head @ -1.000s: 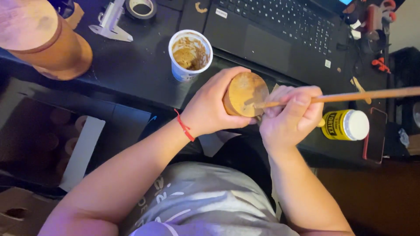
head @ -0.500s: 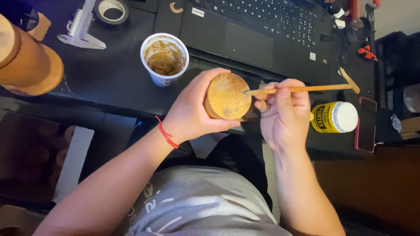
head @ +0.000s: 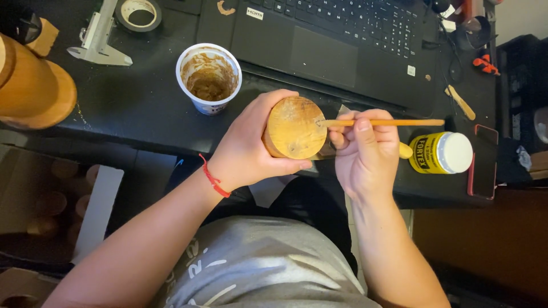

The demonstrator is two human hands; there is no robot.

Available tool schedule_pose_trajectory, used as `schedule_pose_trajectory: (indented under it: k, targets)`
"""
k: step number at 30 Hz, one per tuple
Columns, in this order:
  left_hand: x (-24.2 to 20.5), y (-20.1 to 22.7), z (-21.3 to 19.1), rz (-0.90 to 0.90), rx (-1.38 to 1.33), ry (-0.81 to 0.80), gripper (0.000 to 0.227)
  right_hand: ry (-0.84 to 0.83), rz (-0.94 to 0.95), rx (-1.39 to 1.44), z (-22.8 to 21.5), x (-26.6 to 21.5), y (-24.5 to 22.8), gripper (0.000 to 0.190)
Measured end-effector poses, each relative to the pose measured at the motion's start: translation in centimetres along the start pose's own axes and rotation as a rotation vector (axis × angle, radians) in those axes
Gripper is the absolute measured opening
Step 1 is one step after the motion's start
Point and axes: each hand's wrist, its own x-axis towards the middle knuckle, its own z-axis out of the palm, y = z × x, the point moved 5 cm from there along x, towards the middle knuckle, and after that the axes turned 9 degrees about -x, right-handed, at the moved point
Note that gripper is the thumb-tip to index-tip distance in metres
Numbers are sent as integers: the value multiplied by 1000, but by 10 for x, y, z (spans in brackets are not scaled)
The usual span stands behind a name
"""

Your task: The person applies a brown substance to a cylindrical wooden object using a brush, then smooths the surface with a sanding block. The person rotates the object to cover different areas and inspects the finished surface.

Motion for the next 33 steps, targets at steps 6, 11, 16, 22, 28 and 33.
schedule_pose_trajectory:
  k: [6,11,16,22,28,33]
  targets:
    - [0,0,0,6,6,-1,92,38,-91,-118,0,-2,-6,7]
    - [0,-1,-1,19,2,-5,92,46,-176,-161,1,-6,-7,9]
    - [0,-2,0,-1,2,-5,93,-12,-332,-256,-2,-8,-7,11]
    - [1,-1,-1,29,10,-3,92,-42,-413,-214,-4,-12,-3,16]
    - [2,1,-1,3,5,-7,91,-18,-375,-133,-18,-8,-9,16]
    - [1,0,0,22,10,-5,91,-100,-333,-154,-13,-6,-6,17]
